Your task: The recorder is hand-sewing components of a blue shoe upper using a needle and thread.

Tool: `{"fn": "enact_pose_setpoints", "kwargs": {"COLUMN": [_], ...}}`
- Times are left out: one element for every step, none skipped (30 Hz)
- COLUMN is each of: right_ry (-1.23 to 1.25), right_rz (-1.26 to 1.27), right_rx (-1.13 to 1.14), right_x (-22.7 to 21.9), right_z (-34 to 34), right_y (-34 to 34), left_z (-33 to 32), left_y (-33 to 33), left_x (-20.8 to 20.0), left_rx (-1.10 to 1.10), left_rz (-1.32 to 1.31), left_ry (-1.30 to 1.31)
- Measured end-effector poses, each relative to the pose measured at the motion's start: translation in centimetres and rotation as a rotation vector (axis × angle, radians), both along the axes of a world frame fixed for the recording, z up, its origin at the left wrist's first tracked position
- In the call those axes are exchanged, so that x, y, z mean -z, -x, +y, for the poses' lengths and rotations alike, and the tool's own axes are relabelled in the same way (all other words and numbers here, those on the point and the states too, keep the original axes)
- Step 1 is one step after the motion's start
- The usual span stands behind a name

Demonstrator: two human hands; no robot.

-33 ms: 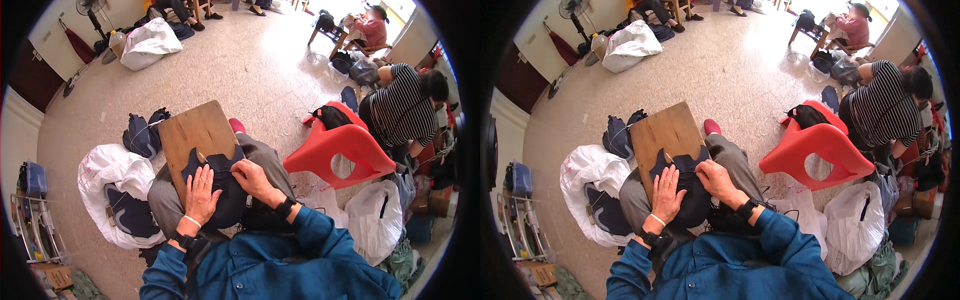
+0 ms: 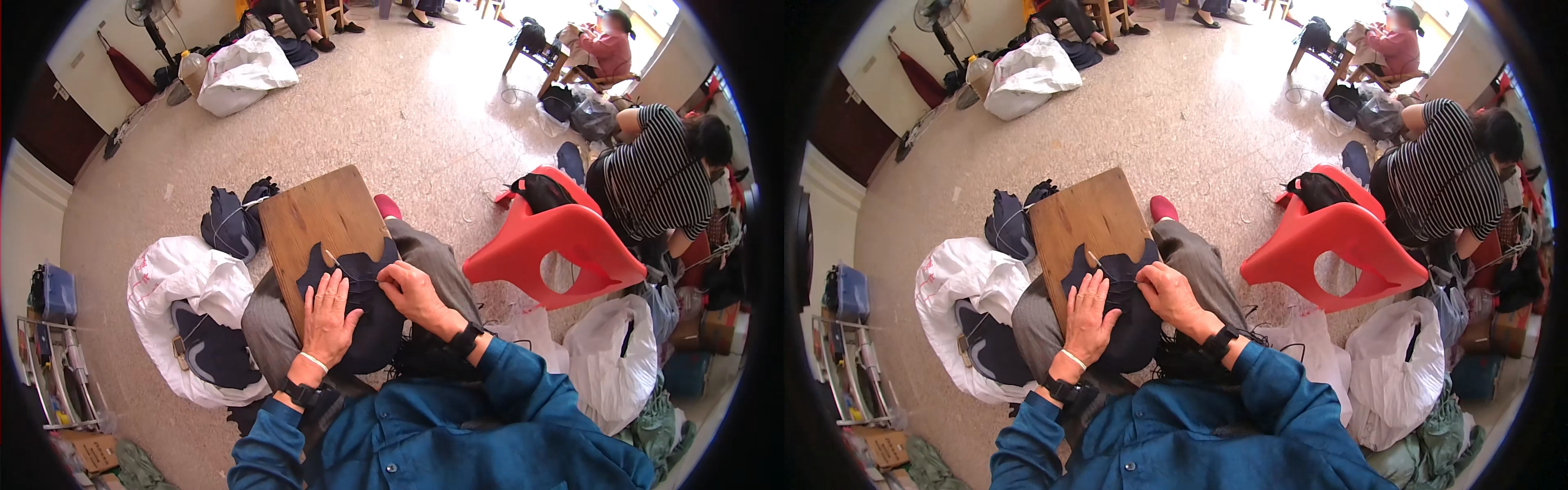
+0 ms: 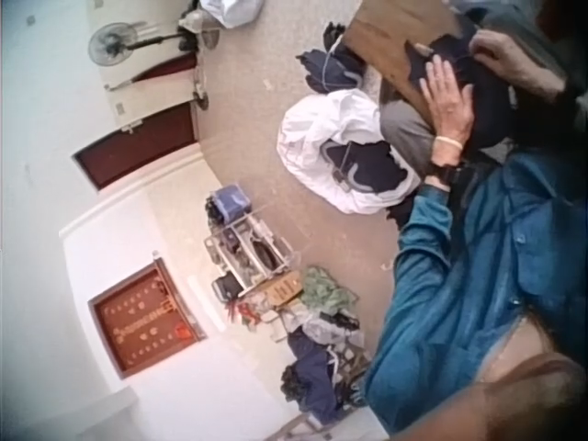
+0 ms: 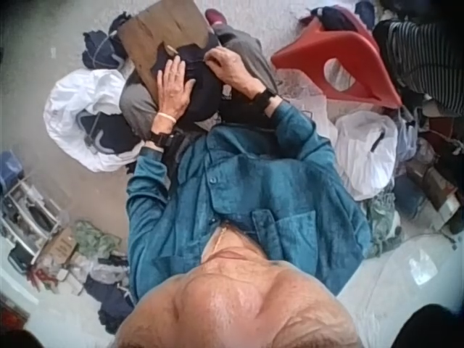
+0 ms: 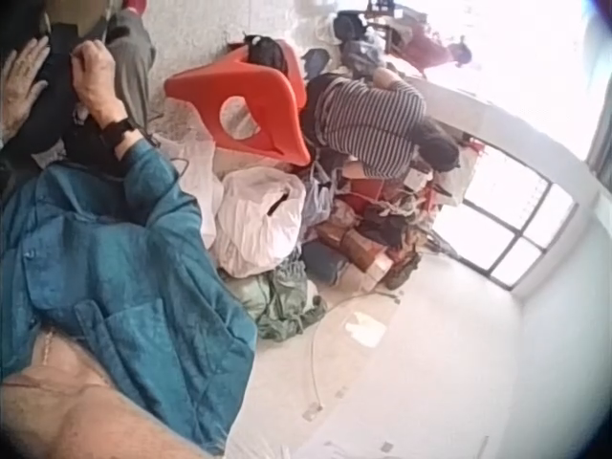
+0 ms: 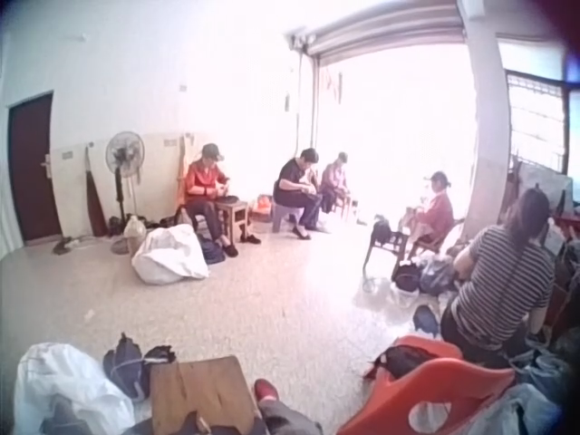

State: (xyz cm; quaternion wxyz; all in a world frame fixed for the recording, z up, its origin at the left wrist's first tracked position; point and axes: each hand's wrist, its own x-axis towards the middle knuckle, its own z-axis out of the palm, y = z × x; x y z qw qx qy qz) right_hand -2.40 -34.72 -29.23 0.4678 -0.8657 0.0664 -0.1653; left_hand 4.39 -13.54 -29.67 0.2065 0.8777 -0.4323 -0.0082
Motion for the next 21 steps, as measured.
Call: {"fn": "enact_pose_setpoints", "kwargs": {"right_ry": [0.002, -0.001, -0.003, -0.001, -0.006, -0.010, -0.010, -0.033, -0.056, -0.056, -0.075, -0.095, -0.097, -0.138, -0.179, -0.181, -0.165, -0.148, -0.149, -0.110, -0.071], "right_rz": [-0.002, 0.014, 0.031, 0.029, 0.022, 0.015, 0.013, 0.021, 0.030, 0.030, 0.027, 0.023, 0.027, 0.046, 0.065, 0.067, 0.025, -0.018, -0.017, -0.048, -0.079], "right_rx": [0.000, 0.002, 0.006, 0.005, 0.005, 0.006, 0.005, 0.009, 0.012, 0.015, 0.014, 0.012, 0.016, 0.018, 0.018, 0.020, 0.026, 0.031, 0.033, 0.025, 0.017], "right_x": [0.0, 0.0, -0.1, -0.1, -0.1, -0.2, -0.2, -0.2, -0.2, -0.2, -0.2, -0.3, -0.5, -0.8, -1.0, -0.9, -0.6, -0.4, -0.1, 0.1, 0.4], "right_z": [0.0, 0.0, -0.1, -0.1, -0.1, 0.0, 0.0, 0.0, 0.1, 0.1, 0.1, 0.2, 0.2, 0.3, 0.3, 0.1, -0.1, -0.2, -0.3, -0.4, -0.4], "right_y": [0.0, 0.0, 0.1, 0.1, 0.1, 0.1, 0.1, 0.1, 0.1, 0.1, 0.1, 0.1, 0.2, 0.3, 0.3, 0.4, 0.4, 0.5, 0.5, 0.5, 0.6], "left_z": [-0.3, -0.7, -1.1, -1.8, -2.5, -3.3, -4.0, -4.5, -4.9, -5.3, -5.4, -5.4, -5.4, -5.4, -5.2, -5.1, -5.1, -5.0, -5.0, -4.4, -3.7], "left_y": [-0.2, -0.4, -0.8, -1.4, -1.9, -2.2, -2.2, -2.2, -2.2, -2.2, -2.3, -2.3, -2.3, -2.2, -2.3, -2.2, -2.0, -1.8, -1.6, -1.6, -1.6], "left_x": [-0.5, -0.9, -1.4, -2.2, -2.9, -3.1, -3.2, -3.2, -3.2, -2.7, -2.3, -2.0, -1.9, -1.8, -1.7, -1.9, -2.1, -2.4, -2.6, -2.8, -2.4], "left_rx": [-0.032, -0.064, -0.063, -0.053, -0.046, -0.043, -0.043, -0.017, 0.010, 0.024, 0.026, 0.028, 0.032, 0.034, 0.007, -0.019, -0.018, -0.126, -0.233, -0.244, -0.243], "left_rz": [-0.014, -0.028, -0.029, -0.025, -0.023, -0.081, -0.083, -0.066, -0.049, -0.041, -0.041, -0.031, -0.017, -0.013, 0.006, 0.023, 0.025, 0.183, 0.341, 0.272, 0.274], "left_ry": [0.100, 0.200, 0.202, 0.262, 0.321, 0.379, 0.379, 0.363, 0.347, 0.338, 0.337, 0.312, 0.286, 0.285, 0.335, 0.385, 0.382, 0.547, 0.710, 0.681, 0.681]}}
